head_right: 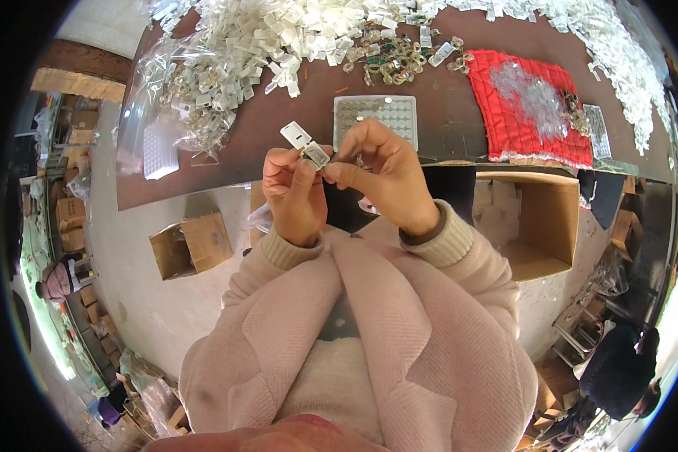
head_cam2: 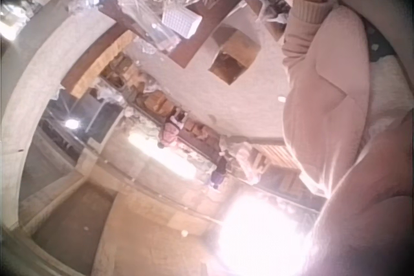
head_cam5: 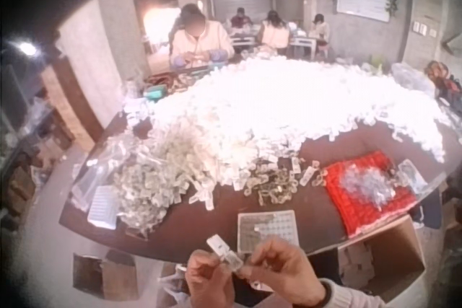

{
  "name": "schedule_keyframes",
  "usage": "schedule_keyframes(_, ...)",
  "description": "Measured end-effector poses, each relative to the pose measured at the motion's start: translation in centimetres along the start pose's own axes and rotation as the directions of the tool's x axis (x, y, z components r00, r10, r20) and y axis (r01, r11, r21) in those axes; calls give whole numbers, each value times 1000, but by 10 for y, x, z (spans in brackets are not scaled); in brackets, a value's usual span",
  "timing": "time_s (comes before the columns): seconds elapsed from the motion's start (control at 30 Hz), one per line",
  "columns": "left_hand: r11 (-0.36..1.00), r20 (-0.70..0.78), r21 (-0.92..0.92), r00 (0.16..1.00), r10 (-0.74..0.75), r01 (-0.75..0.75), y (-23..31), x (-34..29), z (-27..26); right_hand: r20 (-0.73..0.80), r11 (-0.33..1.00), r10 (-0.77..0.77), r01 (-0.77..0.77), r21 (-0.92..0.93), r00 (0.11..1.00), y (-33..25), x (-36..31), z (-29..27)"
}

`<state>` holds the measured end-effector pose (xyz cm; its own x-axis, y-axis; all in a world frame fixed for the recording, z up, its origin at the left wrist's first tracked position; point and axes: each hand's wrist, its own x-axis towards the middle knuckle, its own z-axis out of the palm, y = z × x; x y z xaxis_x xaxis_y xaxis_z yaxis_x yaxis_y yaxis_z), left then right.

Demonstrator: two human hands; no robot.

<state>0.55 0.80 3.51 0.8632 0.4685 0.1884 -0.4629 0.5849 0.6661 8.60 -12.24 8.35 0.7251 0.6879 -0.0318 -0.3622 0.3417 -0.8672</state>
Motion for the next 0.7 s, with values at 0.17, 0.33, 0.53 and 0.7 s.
schedule_keyframes(0.17, 994, -52, -36, 993, -104, 103, -9, -1, -3, -6, 1000, -24, 24, 18, 1000, 28, -3, -12)
schedule_keyframes(0.33, 981, -67, -130, 985, -156, 147, -14, 0, -7, 4, 980, -74, 73, -184, 997, 40, -10, -23)
schedule_keyframes(0.53, 990, -197, 52, 973, -118, 131, -1, 4, -34, -130, 466, -390, 74, -882, 912, 14, 4, -54)
schedule_keyframes(0.7, 982, -225, 34, 959, -175, 187, -11, -5, -45, -16, 351, -440, 156, -923, 898, 24, 27, -53)
